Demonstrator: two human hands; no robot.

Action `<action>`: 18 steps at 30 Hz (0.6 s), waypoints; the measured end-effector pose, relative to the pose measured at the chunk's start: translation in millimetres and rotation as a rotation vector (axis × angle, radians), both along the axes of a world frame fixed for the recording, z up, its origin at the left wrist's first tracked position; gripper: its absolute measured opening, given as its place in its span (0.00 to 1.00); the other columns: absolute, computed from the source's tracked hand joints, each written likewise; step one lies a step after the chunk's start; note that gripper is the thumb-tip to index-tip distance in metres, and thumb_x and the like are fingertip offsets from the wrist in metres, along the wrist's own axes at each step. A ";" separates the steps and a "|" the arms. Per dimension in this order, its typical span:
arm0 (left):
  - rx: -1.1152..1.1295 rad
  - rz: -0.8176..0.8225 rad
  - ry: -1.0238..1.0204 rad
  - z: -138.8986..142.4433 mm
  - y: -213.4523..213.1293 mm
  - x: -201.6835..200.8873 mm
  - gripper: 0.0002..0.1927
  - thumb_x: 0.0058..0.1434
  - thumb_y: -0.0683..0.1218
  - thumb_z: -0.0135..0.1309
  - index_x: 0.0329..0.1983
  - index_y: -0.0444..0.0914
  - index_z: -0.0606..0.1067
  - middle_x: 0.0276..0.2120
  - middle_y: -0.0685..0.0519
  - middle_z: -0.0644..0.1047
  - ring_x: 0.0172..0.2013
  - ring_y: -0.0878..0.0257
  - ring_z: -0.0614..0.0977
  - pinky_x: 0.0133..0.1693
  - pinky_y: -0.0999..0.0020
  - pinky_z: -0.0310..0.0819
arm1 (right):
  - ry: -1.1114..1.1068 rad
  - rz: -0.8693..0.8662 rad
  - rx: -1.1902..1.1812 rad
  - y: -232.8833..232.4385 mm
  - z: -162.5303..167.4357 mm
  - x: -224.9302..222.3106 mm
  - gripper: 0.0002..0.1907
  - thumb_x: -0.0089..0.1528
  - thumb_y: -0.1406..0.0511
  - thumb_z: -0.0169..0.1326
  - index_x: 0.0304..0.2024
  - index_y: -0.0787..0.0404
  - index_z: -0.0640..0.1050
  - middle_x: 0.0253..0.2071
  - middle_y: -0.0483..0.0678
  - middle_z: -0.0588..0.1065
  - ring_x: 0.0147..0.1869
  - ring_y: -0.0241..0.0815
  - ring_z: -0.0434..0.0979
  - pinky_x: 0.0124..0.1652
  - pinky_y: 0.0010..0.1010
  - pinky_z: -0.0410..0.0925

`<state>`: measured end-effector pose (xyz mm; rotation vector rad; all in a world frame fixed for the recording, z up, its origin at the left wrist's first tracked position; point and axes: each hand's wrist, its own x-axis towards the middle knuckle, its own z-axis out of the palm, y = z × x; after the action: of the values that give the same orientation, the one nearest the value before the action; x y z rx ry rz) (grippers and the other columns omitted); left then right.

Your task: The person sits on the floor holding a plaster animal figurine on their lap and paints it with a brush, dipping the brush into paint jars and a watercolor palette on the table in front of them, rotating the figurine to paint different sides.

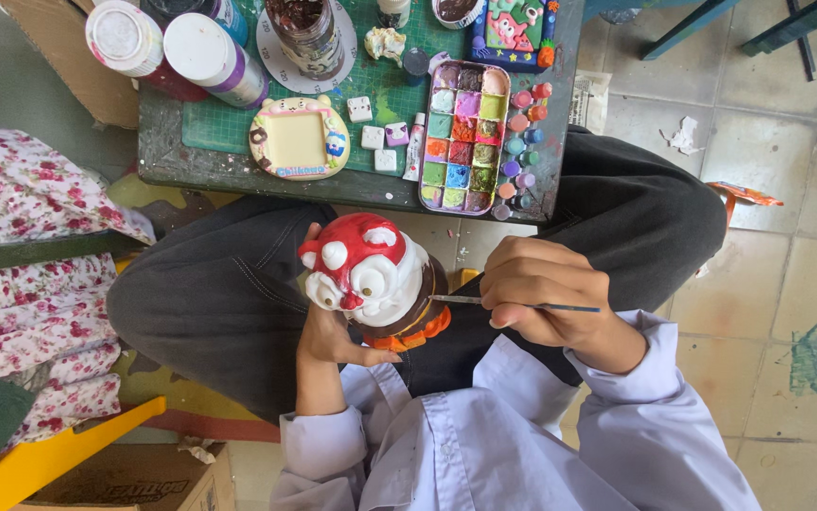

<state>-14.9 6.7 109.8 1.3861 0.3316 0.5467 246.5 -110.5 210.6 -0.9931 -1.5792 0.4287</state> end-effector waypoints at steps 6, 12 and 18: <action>-0.060 -0.001 -0.018 2.9 -2.0 2.6 0.60 0.42 0.56 0.75 0.74 0.35 0.58 0.64 0.45 0.75 0.68 0.54 0.74 0.78 0.57 0.48 | -0.047 0.028 0.078 6.6 2.2 -1.8 0.14 0.67 0.64 0.58 0.34 0.70 0.75 0.29 0.52 0.75 0.33 0.50 0.78 0.34 0.38 0.73; -0.017 0.004 -0.024 2.4 -0.9 3.0 0.61 0.41 0.56 0.74 0.75 0.35 0.57 0.66 0.45 0.74 0.70 0.55 0.74 0.81 0.56 0.45 | -0.067 0.047 0.090 6.7 4.5 -1.2 0.14 0.67 0.63 0.59 0.34 0.70 0.75 0.30 0.52 0.75 0.34 0.50 0.78 0.35 0.38 0.73; 0.081 -0.016 0.023 2.5 2.4 1.8 0.57 0.42 0.57 0.73 0.74 0.35 0.63 0.65 0.46 0.77 0.68 0.56 0.74 0.82 0.57 0.40 | -0.039 0.000 0.045 6.4 4.4 -2.9 0.14 0.67 0.63 0.58 0.34 0.70 0.75 0.30 0.52 0.75 0.33 0.49 0.78 0.33 0.36 0.72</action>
<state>-13.0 9.1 112.2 1.4728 0.3195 0.5367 243.6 -104.2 215.0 -0.9721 -1.6169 0.3749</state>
